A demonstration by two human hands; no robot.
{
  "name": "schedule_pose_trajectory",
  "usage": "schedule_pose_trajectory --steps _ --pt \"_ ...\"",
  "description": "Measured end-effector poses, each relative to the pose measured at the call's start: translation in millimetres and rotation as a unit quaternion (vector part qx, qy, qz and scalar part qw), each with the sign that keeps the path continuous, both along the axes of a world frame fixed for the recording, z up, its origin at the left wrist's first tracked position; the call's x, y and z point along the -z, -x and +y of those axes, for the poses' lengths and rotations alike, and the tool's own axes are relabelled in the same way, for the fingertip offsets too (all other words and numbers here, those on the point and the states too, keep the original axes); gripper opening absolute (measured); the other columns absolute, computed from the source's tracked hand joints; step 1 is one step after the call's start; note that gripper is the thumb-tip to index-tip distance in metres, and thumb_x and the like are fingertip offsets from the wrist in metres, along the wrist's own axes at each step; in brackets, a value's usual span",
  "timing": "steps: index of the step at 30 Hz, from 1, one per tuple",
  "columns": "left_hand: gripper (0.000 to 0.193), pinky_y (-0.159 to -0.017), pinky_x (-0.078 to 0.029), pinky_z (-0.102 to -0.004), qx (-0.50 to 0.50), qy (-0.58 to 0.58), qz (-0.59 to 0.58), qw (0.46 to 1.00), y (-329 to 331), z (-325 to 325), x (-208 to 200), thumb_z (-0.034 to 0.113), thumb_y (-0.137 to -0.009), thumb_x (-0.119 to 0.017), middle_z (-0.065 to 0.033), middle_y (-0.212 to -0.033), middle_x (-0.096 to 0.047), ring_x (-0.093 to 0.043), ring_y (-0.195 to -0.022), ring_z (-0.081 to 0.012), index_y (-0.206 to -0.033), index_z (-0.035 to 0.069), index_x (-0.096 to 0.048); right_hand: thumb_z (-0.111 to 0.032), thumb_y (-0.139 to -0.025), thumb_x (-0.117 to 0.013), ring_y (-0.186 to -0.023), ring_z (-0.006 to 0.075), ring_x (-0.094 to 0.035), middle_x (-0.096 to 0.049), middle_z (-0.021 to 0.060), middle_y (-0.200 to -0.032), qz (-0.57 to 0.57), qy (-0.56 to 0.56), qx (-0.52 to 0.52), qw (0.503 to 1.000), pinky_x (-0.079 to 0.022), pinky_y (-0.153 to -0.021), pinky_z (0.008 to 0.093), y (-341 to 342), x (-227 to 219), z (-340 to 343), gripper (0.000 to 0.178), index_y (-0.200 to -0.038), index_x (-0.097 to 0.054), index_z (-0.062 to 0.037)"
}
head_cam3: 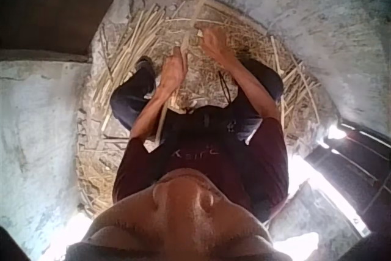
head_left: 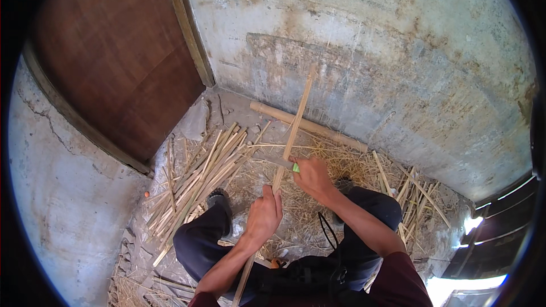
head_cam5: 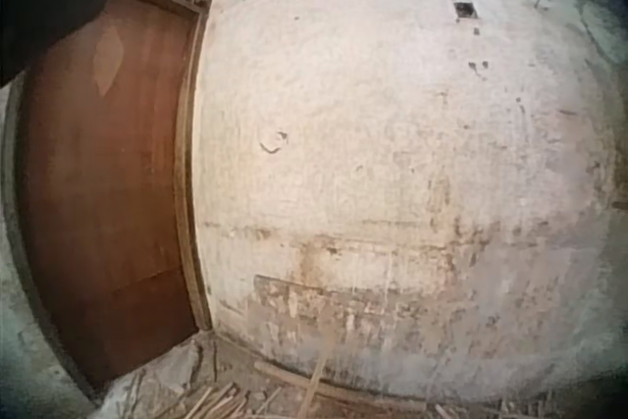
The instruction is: The person strips thin layers from a bamboo pole using a small knife while sitting down.
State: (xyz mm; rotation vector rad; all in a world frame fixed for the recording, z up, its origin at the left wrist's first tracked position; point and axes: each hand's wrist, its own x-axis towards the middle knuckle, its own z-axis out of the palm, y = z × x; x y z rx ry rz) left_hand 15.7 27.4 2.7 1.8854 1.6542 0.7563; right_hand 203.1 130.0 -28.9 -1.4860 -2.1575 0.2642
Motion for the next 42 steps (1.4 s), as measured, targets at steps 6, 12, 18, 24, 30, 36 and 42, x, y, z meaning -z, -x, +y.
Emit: schedule_pose_trajectory --steps 6,12,18,24,30,36,42 --pt "0.027 -0.062 -0.053 -0.0666 -0.002 0.019 0.012 1.0 -2 2 0 0.02 -0.113 -0.054 -0.0355 -0.07 -0.066 -0.067 -0.067 -0.0586 -0.11 -0.007 -0.048 -0.015 -0.087 -0.072 -0.065 0.0413 -0.073 -0.073 0.0224 -0.073 0.001 -0.023 -0.008 1.0 -0.059 -0.061 0.0514 -2 -5 6 0.032 -0.117 -0.084 -0.0117" --pt "0.028 -0.062 -0.053 -0.0671 0.001 0.019 0.008 1.0 1 3 2 0.02 -0.113 -0.054 -0.0361 -0.071 -0.066 -0.067 -0.067 -0.059 -0.11 -0.007 -0.048 -0.013 -0.086 -0.072 -0.065 0.0411 -0.074 -0.074 0.0225 -0.074 0.01 -0.015 -0.014 1.0 -0.059 -0.061 0.0508 1 2 -3 0.035 -0.119 -0.084 -0.0135" --pt "0.027 -0.061 -0.053 -0.0669 0.001 0.013 0.006 1.0 1 3 1 0.019 -0.112 -0.055 -0.036 -0.07 -0.066 -0.067 -0.067 -0.0589 -0.11 -0.008 -0.048 -0.014 -0.087 -0.071 -0.064 0.0398 -0.074 -0.074 0.0225 -0.073 -0.006 -0.032 -0.005 0.999 -0.059 -0.061 0.0508 1 3 1 0.034 -0.119 -0.084 -0.0117" --pt "0.027 -0.061 -0.053 -0.066 0.011 0.0 0.005 1.0 0 -3 9 0.018 -0.112 -0.056 -0.035 -0.068 -0.066 -0.066 -0.066 -0.0586 -0.11 -0.008 -0.049 -0.014 -0.088 -0.071 -0.063 0.0404 -0.073 -0.073 0.0229 -0.072 -0.01 0.001 0.015 1.0 -0.058 -0.06 0.0511 -2 4 4 0.033 -0.118 -0.084 -0.01" --pt "0.026 -0.061 -0.052 -0.0661 0.005 0.008 0.004 1.0 -3 2 7 0.018 -0.112 -0.055 -0.0348 -0.068 -0.065 -0.065 -0.065 -0.0586 -0.108 -0.007 -0.049 -0.016 -0.088 -0.071 -0.063 0.041 -0.072 -0.073 0.0224 -0.072 -0.007 -0.028 -0.007 1.0 -0.057 -0.059 0.0511 -8 3 12 0.034 -0.119 -0.083 -0.0114" --pt "0.026 -0.06 -0.05 -0.0663 -0.006 0.017 0.01 1.0 -4 -1 8 0.018 -0.113 -0.055 -0.0341 -0.067 -0.064 -0.065 -0.065 -0.0585 -0.107 -0.006 -0.049 -0.016 -0.088 -0.071 -0.063 0.0406 -0.073 -0.073 0.0221 -0.073 -0.005 -0.035 0.009 0.999 -0.057 -0.059 0.0506 -8 -2 6 0.034 -0.119 -0.083 -0.0107" --pt "0.027 -0.06 -0.051 -0.0661 0.005 0.007 0.02 1.0 -6 -3 8 0.019 -0.113 -0.055 -0.0342 -0.066 -0.064 -0.065 -0.064 -0.0579 -0.107 -0.006 -0.049 -0.018 -0.089 -0.071 -0.063 0.0413 -0.072 -0.072 0.0228 -0.072 -0.011 -0.039 0.009 0.999 -0.057 -0.059 0.051 -15 -5 14 0.026 -0.111 -0.083 -0.0091"
